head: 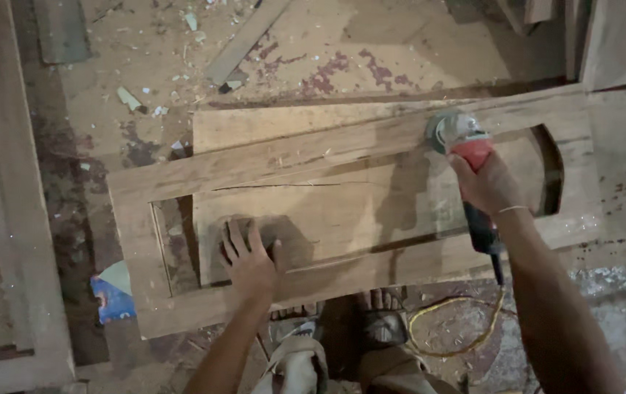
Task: The person uses a handheld angle grinder with a sanding disc to smooth the surface of a wooden frame. They move the tool along the edges and flat surfaces, generating sparks and wood dust.
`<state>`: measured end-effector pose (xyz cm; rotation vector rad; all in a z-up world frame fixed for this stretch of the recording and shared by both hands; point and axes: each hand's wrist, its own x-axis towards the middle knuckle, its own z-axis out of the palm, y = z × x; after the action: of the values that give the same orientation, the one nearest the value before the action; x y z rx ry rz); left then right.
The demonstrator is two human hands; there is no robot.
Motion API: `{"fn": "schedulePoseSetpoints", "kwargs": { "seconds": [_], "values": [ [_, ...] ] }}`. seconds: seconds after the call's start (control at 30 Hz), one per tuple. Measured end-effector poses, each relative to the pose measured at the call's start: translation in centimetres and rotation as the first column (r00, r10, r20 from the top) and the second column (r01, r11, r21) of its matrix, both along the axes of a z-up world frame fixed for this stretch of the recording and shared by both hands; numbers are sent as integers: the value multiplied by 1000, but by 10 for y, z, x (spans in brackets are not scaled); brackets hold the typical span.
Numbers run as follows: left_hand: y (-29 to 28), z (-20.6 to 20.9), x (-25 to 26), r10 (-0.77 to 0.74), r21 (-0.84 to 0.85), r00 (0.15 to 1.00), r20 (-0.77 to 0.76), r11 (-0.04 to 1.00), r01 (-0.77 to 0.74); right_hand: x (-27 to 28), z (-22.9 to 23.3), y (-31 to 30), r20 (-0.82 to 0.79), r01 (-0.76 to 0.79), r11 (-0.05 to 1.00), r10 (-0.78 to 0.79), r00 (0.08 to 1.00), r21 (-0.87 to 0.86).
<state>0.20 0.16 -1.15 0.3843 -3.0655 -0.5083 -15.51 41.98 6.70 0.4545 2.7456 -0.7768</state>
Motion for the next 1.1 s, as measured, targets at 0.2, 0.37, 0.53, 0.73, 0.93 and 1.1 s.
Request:
{"fn": "schedulePoseSetpoints", "kwargs": {
  "seconds": [0.2,0.37,0.53,0.73,0.93,1.1],
  "values": [
    [-2,12,-2,-28,40,999,-28,999,29,12,-20,-70,-311,-581,796,516,798,-169],
    [-2,15,-1,-21,68,998,-56,997,25,9,21,-132,185,-414,908,397,899,59],
    [-4,15,0,-50,41,998,-46,998,52,-1,5,-79,-83,-493,869,488,869,-48],
    [0,10,0,-31,28,999,-27,999,32,-14,-8,27,-47,-138,989,136,990,-47],
    [2,3,-1,-20,-3,997,-69,1000,19,-2,-5,33,-118,-153,988,150,982,-23],
    [2,3,-1,-11,-7,1000,-9,1000,11,20,-11,-56,22,-350,933,349,937,84]
  ]
}}
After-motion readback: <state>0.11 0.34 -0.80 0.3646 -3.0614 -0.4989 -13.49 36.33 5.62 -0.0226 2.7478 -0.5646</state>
